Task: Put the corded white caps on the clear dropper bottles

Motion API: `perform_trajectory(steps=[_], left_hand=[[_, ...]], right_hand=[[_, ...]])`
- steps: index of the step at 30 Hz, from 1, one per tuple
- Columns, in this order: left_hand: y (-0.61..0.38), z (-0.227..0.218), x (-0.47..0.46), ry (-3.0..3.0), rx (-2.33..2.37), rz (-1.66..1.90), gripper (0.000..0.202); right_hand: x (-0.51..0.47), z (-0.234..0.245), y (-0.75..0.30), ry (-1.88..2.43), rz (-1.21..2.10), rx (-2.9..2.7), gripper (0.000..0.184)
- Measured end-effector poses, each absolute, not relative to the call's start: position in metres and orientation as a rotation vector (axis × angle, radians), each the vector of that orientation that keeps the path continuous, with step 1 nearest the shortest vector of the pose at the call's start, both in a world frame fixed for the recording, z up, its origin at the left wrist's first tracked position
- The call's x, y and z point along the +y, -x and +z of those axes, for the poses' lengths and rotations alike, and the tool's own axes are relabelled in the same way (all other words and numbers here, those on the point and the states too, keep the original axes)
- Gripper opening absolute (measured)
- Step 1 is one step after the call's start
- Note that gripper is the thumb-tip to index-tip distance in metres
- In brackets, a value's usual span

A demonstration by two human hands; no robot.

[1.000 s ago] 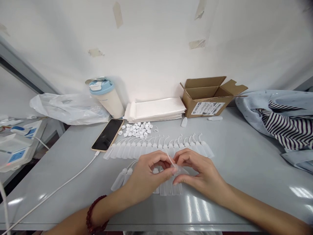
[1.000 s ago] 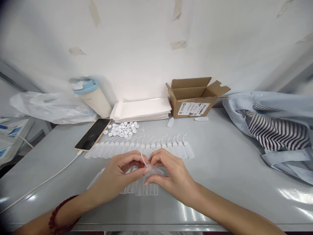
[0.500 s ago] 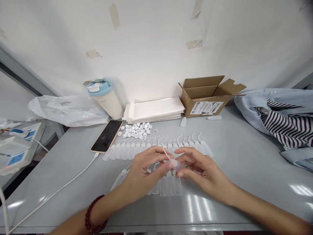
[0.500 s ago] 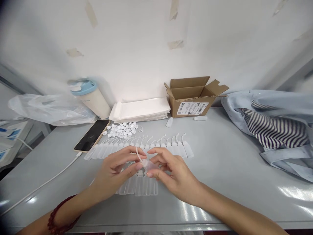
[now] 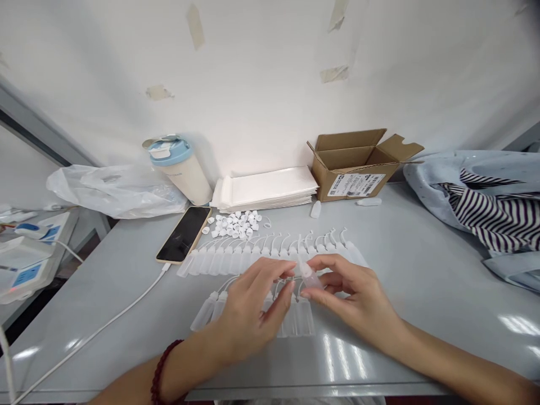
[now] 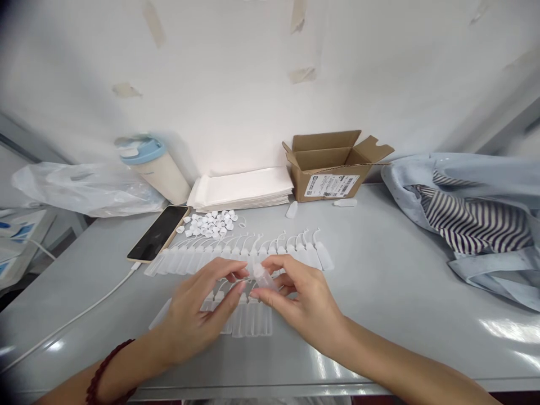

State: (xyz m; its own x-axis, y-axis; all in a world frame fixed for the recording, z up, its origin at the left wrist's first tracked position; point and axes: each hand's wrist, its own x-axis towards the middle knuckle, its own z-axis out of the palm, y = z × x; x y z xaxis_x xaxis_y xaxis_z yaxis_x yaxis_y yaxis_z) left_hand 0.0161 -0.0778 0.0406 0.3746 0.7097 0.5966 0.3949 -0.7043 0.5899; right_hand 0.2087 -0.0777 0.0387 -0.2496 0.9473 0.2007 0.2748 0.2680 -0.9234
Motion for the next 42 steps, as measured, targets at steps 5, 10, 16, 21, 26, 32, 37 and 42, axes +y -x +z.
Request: perform_trajectory(steps=[5, 10, 16, 21, 26, 32, 37, 42], left_hand=[[-0.017, 0.04, -0.081, -2.391, 0.915, 1.039, 0.046], [-0.022, 0.047, -0.083, -2.593, 0.832, 0.957, 0.053], [-0.025, 0.051, -0.085, -2.803, 0.864, 0.832, 0.05], [-0.023, 0.047, -0.084, -2.578, 0.87, 1.012, 0.048], [-0.02, 0.044, -0.082, -2.5, 0.893, 1.053, 0.057], [-0.022, 0.046, -0.083, -2.784, 0.904, 1.193, 0.05], [-0.024, 0.047, -0.082, -2.829, 0.843, 1.185, 0.043], [-0.024, 0.049, -0.084, -2.759, 0.85, 1.066, 0.043]], right_hand=[[-0.079, 0.042, -0.206, 1.253, 1.272, -1.579, 0.03], [-0.083, 0.042, -0.203, 1.332, 1.389, -1.52, 0.037], [-0.087, 0.04, -0.2, 1.351, 1.485, -1.471, 0.038], [-0.087, 0.051, -0.204, 1.115, 1.712, -1.388, 0.035], [-0.086, 0.062, -0.208, 1.001, 1.705, -1.449, 0.024], [-0.088, 0.061, -0.21, 1.064, 1.679, -1.418, 0.023], [-0.085, 0.059, -0.21, 1.073, 1.705, -1.362, 0.027], [-0.064, 0.065, -0.227, 1.183, 1.443, -1.266, 0.033]])
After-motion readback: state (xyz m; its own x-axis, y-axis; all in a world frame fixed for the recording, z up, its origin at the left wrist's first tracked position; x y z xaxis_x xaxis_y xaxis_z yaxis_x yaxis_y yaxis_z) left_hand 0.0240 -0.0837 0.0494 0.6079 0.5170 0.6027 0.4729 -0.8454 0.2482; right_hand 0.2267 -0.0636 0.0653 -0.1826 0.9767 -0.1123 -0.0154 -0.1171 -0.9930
